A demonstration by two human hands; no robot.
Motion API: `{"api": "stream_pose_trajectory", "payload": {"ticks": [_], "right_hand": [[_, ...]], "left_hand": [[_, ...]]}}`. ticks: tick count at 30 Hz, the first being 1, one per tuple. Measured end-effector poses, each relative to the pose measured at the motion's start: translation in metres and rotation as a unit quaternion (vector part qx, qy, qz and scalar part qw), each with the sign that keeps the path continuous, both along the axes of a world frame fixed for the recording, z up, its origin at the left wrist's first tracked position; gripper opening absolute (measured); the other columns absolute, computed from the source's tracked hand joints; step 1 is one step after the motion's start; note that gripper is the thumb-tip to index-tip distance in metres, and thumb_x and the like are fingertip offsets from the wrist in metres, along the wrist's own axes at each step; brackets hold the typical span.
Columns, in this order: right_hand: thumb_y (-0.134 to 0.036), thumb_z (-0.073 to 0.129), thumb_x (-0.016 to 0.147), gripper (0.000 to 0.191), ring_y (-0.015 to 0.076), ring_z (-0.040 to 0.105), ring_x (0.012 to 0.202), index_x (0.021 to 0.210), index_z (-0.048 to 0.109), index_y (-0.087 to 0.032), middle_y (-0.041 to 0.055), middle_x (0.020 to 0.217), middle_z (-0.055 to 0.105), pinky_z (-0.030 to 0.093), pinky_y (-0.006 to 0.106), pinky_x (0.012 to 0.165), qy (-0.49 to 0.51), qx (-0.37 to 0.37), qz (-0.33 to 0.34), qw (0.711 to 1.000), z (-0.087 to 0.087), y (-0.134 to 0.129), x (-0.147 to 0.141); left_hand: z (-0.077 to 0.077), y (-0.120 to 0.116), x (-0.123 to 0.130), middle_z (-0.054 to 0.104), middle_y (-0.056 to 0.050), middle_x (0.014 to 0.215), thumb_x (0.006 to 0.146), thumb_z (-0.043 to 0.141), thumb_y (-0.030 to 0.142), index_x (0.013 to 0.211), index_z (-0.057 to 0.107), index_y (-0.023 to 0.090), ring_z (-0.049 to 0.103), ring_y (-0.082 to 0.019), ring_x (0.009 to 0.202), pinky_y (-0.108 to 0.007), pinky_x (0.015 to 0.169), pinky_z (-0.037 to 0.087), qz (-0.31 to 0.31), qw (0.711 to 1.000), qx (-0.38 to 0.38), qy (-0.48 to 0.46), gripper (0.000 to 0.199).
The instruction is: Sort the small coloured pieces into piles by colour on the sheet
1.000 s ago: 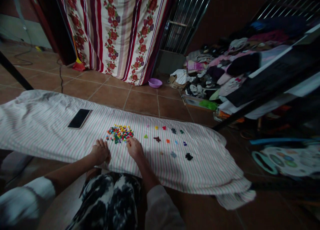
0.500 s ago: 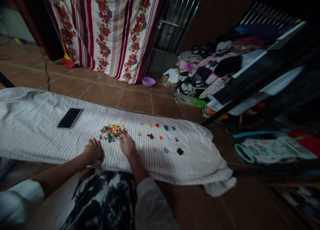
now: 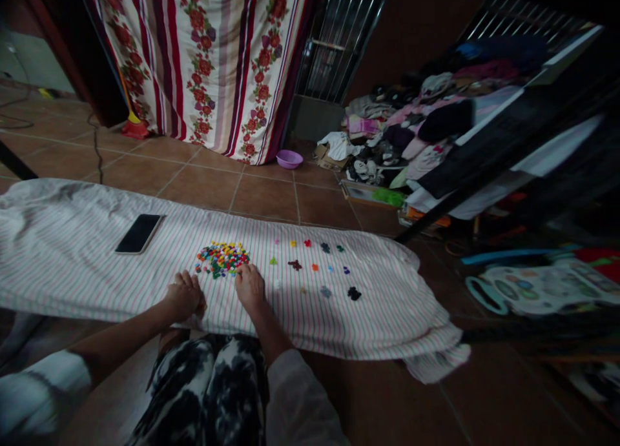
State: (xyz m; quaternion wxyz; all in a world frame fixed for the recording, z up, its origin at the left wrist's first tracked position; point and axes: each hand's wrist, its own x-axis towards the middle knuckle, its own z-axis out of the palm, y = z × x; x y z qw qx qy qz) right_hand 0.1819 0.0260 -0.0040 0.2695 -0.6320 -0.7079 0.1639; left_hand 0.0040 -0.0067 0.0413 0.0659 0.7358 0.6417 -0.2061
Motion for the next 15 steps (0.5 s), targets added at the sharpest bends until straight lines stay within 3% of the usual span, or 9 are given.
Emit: {"api": "stream_pose_trajectory", "payload": {"ticks": [8, 15], "right_hand": [[-0.019, 0.051, 0.085, 0.019, 0.0152, 0.061, 0.090, 0.096, 0.066, -0.025, 0.0028, 0.096, 0.064, 0.047, 0.027, 0.084, 0.102, 0.032, -0.004, 0.994, 0.017, -0.001, 0.023], [-0.025, 0.050, 0.082, 0.020, 0.0145, 0.062, 0.077, 0.094, 0.066, -0.022, 0.0040, 0.092, 0.064, 0.051, 0.027, 0.074, 0.205, 0.086, -0.077, 0.972, 0.019, 0.010, 0.088]], "left_hand": [[0.001, -0.004, -0.001, 0.034, -0.042, 0.138, 0.083, 0.040, 0.035, 0.136, 0.036, -0.010, 0.038, -0.051, 0.127, -0.050, 0.081, 0.047, -0.035, 0.998, 0.029, 0.032, 0.069], [0.002, -0.005, -0.002, 0.041, -0.040, 0.133, 0.083, 0.038, 0.034, 0.135, 0.038, -0.010, 0.047, -0.044, 0.120, -0.042, 0.078, 0.048, -0.052, 0.996, 0.047, 0.054, 0.067]]}}
